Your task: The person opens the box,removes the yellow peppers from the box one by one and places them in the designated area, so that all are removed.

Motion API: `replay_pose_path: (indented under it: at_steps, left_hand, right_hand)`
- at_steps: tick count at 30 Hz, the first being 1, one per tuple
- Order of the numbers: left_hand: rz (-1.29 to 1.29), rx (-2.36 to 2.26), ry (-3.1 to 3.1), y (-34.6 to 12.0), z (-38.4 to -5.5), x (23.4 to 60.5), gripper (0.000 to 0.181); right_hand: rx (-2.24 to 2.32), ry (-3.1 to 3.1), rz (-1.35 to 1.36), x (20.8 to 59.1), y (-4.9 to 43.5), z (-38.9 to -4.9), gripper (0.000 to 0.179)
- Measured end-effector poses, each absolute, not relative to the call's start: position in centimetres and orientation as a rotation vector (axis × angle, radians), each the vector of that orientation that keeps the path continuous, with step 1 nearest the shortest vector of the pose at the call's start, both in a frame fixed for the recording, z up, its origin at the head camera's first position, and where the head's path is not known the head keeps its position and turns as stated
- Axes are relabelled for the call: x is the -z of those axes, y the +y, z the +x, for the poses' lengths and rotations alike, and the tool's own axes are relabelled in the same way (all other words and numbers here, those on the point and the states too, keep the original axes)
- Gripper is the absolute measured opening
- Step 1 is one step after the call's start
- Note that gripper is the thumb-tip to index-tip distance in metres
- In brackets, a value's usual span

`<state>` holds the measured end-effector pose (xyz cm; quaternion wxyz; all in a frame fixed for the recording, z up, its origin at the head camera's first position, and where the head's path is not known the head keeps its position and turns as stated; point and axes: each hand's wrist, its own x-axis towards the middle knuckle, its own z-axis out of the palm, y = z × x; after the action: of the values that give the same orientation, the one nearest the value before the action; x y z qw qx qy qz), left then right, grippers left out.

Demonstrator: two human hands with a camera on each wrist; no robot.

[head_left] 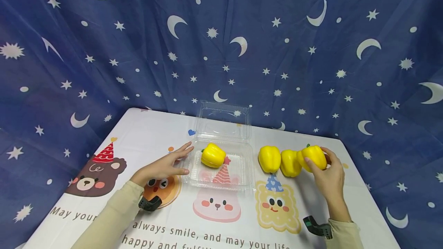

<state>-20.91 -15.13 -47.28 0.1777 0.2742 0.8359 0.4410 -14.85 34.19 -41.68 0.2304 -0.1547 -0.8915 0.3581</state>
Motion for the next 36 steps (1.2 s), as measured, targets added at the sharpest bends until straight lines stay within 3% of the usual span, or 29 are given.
replay_pose_path:
  at_steps: [36]
  left_hand:
    - [0.806, -1.262, 2.351, -15.3, -21.0, 47.7, 0.081]
  right_hand:
    - [-0.985, -2.508, -0.597, 43.2, 36.8, -15.5, 0.069]
